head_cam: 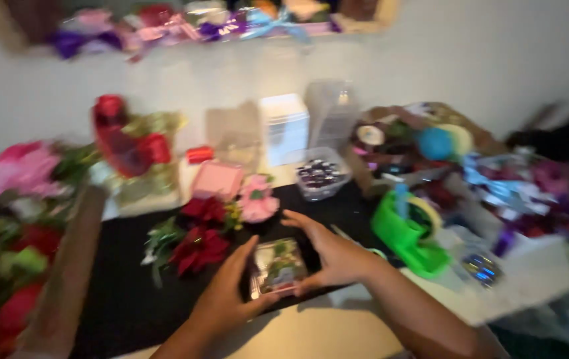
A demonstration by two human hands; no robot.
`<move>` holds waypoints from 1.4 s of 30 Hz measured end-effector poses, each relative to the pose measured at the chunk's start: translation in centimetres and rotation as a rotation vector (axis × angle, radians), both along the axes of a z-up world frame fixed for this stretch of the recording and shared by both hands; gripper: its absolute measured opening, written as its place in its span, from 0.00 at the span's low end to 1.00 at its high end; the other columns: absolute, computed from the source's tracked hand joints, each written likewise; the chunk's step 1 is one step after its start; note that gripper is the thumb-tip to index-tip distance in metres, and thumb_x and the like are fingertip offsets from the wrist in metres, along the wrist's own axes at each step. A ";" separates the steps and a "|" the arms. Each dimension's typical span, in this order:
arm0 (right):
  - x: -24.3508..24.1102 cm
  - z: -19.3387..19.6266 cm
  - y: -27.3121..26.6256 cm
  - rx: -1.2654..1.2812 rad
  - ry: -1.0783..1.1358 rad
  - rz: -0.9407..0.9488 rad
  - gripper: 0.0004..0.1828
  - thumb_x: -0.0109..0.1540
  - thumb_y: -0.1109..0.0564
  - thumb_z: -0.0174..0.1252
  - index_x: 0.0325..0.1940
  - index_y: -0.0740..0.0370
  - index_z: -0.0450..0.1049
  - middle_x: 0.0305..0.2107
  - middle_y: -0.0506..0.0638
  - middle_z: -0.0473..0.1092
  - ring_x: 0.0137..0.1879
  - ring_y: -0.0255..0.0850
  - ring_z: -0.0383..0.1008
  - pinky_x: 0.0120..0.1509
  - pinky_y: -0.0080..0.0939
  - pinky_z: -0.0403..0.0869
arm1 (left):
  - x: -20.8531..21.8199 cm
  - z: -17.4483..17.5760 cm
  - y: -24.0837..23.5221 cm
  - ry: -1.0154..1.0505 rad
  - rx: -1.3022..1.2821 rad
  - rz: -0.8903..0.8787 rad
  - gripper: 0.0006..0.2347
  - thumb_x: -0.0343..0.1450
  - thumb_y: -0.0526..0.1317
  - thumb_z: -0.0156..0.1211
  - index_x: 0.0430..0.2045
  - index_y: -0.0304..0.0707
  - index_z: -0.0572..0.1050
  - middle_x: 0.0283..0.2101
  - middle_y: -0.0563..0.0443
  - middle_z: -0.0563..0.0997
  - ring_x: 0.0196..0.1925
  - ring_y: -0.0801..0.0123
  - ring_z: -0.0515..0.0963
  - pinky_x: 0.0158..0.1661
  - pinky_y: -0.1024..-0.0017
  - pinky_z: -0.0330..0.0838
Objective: Arranging artificial flowers and small items into decorative gift boxes and securing them with ribbons and tape.
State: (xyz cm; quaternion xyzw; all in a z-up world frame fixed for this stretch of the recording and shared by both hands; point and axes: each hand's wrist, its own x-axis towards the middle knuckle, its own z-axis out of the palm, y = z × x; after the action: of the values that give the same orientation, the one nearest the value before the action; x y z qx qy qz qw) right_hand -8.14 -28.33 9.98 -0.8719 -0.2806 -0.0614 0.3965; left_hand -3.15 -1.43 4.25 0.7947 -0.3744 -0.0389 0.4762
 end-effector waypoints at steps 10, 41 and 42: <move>-10.7 8.5 -9.9 -0.098 -0.297 -0.434 0.30 0.59 0.50 0.71 0.63 0.61 0.74 0.55 0.53 0.75 0.62 0.45 0.75 0.66 0.46 0.72 | 4.3 -6.6 -0.4 -0.291 -0.165 -0.017 0.35 0.57 0.43 0.75 0.59 0.30 0.68 0.56 0.35 0.77 0.61 0.52 0.77 0.61 0.60 0.65; -11.8 2.5 -34.1 0.731 -0.039 -1.036 0.09 0.59 0.58 0.71 0.38 0.60 0.77 0.25 0.42 0.70 0.29 0.32 0.67 0.31 0.34 0.64 | 4.1 -6.4 -0.6 -0.433 -0.276 0.205 0.25 0.58 0.36 0.72 0.51 0.37 0.75 0.53 0.41 0.80 0.56 0.57 0.80 0.53 0.65 0.75; -11.9 2.2 -33.2 0.874 -0.027 -0.949 0.08 0.60 0.58 0.69 0.37 0.59 0.75 0.25 0.43 0.70 0.27 0.33 0.68 0.30 0.34 0.65 | 3.3 -5.3 -0.6 -0.481 -0.276 0.236 0.24 0.59 0.36 0.72 0.50 0.38 0.75 0.54 0.40 0.80 0.57 0.56 0.80 0.55 0.65 0.73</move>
State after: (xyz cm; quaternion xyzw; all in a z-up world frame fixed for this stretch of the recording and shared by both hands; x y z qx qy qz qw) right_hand -20.07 -61.58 12.20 -0.6584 0.1813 -0.3498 0.6413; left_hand 0.18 -2.07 -1.03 0.7469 -0.3833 0.2572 0.4787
